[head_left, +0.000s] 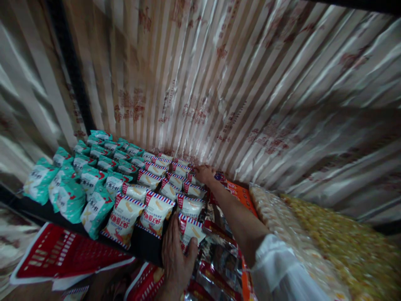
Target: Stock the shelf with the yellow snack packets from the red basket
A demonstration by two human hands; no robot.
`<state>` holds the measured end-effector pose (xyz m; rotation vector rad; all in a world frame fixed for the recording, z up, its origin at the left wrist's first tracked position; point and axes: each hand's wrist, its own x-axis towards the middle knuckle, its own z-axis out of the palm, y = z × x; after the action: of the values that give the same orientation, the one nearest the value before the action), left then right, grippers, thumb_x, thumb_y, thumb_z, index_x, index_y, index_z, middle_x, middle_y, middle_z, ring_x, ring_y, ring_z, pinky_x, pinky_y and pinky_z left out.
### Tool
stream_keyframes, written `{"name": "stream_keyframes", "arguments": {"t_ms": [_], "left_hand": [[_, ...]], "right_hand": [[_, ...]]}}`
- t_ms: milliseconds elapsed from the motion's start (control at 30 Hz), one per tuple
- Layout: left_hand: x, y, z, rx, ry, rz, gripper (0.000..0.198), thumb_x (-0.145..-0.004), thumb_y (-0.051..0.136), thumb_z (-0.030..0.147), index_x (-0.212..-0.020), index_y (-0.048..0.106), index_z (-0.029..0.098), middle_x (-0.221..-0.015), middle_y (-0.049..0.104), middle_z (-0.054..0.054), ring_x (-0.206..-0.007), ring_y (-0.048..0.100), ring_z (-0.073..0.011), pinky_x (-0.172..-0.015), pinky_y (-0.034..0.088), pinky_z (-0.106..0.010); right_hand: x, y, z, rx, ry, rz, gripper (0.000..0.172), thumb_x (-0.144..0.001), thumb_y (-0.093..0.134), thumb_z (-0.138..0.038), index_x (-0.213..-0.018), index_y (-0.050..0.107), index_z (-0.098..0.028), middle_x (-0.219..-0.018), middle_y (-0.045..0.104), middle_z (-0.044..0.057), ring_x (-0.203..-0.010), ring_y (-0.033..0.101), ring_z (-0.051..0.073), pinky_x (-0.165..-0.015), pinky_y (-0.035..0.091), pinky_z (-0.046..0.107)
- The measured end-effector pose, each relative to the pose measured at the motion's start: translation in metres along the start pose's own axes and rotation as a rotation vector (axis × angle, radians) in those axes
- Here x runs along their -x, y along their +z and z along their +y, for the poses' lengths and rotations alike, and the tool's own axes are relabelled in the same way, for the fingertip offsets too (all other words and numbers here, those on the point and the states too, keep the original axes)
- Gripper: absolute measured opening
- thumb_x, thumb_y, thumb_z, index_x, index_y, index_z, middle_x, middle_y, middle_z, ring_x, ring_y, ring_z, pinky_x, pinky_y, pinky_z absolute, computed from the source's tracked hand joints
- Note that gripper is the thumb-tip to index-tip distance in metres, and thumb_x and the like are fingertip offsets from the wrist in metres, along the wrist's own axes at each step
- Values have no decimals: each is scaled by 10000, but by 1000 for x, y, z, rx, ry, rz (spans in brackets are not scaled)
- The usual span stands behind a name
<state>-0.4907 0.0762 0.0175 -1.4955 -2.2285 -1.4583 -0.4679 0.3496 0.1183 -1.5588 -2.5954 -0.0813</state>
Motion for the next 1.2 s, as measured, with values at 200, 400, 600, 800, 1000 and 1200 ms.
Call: {"name": "stream_keyframes", "arguments": {"t_ms": [200,400,600,800,1000,1200], "left_hand": [[-4,-6,4,76,-80,11,665,-853,478,409,-1400,270,94,-1359,468,-193,-1251,456,-265,-986,425,-403],[1,-13,4,80,-93,16,639,-866,466,401,-1393,285,87,-1363,460,-200,-1260,442,-263,-1005,402,-415],[4,-37,9,171,-16,33,536,-898,421,298,-1382,307,99,-1385,433,-179,-1319,355,-234,-1058,348,-414],[10,-54,11,273,-9,-18,399,-909,352,191,-1295,429,128,-1350,472,-143,-1306,355,-212,-1071,336,-429],[16,-95,12,475,47,-8,379,-878,364,150,-1243,464,134,-1310,502,-154,-1282,394,-222,-1054,368,-444],[36,-193,-24,599,-38,-16,300,-877,380,116,-1109,558,182,-1126,605,-93,-1071,562,-157,-932,478,-334]], "right_hand": [[-2,0,0,-32,56,75,343,-853,456,-222,-1147,631,-237,-1157,650,53,-1199,483,244,-978,383,398],[9,-18,9,-121,-20,218,349,-839,425,-189,-1089,659,-119,-1059,675,134,-1072,578,242,-967,416,366],[46,-43,14,-290,-197,510,326,-796,421,-212,-968,685,-130,-969,689,130,-1079,568,268,-965,425,433],[127,-83,-13,-375,-249,550,293,-845,424,-293,-972,662,-177,-1001,682,94,-1133,540,252,-982,419,459],[223,-105,-74,-461,-335,548,268,-872,455,-282,-1074,619,-217,-1071,649,89,-1127,547,228,-992,419,464],[312,-98,-150,-644,-316,321,268,-864,491,-240,-1107,602,-260,-1110,648,66,-1051,595,196,-900,492,377]]}}
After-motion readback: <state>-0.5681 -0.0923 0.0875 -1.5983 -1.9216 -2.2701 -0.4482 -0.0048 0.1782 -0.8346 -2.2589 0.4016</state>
